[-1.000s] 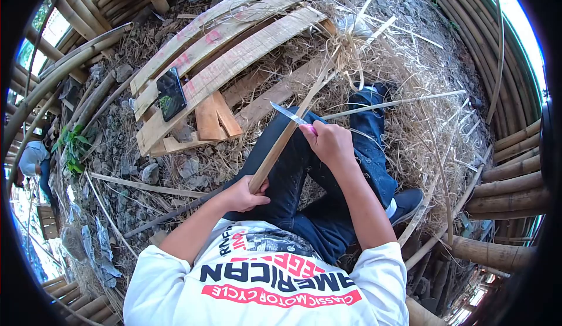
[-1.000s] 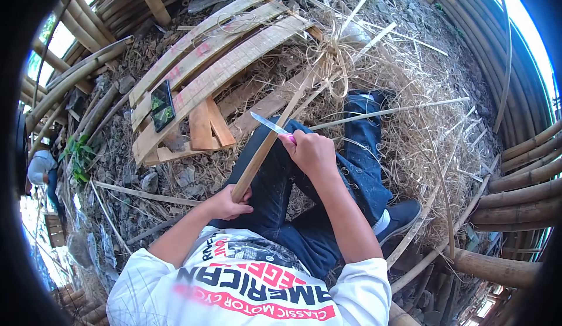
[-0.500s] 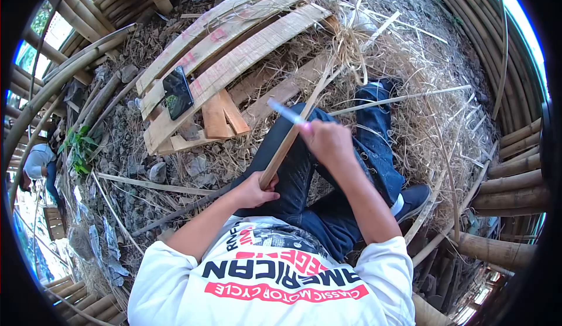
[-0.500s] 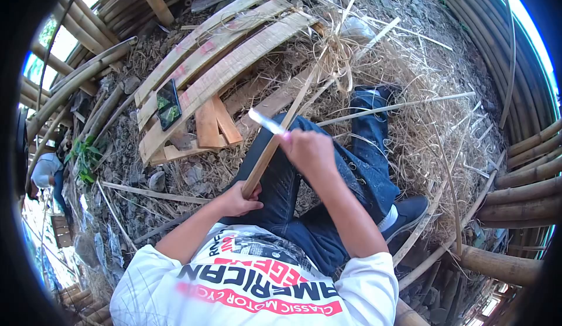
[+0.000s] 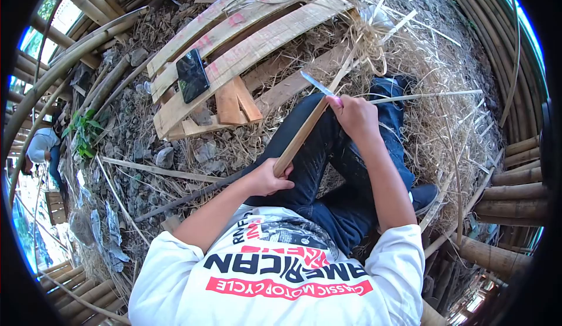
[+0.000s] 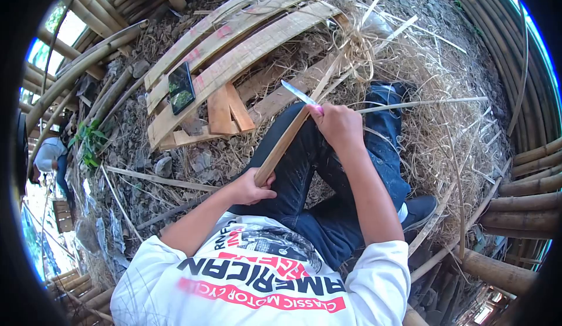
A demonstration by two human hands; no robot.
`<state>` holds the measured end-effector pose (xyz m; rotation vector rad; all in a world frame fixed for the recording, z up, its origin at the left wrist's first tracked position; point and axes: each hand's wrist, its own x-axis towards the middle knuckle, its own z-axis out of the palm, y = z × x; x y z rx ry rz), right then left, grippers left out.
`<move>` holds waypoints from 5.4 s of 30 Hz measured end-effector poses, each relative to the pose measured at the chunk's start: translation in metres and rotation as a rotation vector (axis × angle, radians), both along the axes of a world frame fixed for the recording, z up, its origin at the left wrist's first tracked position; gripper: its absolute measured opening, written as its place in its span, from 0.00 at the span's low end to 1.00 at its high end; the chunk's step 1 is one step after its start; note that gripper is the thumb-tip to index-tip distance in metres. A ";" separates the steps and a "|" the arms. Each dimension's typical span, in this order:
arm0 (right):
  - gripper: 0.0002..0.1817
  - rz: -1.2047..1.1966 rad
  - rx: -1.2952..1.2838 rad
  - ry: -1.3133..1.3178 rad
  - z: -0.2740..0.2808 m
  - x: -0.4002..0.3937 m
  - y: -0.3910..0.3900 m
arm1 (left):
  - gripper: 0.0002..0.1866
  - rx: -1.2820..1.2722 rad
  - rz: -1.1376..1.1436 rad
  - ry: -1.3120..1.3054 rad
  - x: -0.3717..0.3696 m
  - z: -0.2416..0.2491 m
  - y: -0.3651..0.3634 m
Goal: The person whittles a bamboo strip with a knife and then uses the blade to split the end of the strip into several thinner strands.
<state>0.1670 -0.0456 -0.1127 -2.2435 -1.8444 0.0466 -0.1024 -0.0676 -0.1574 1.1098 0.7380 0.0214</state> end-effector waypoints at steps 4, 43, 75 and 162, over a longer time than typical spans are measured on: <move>0.32 0.028 -0.007 0.075 0.011 -0.016 -0.012 | 0.19 0.019 -0.016 0.000 0.002 0.000 0.002; 0.29 0.004 -0.002 -0.009 0.021 0.017 -0.010 | 0.17 0.410 0.065 -0.025 0.008 -0.007 -0.017; 0.29 0.003 -0.014 0.064 0.013 0.010 -0.015 | 0.17 0.344 0.045 0.036 0.011 -0.007 -0.014; 0.08 -0.563 0.670 1.359 0.048 0.026 -0.225 | 0.32 0.075 -0.206 -0.328 0.118 0.213 0.074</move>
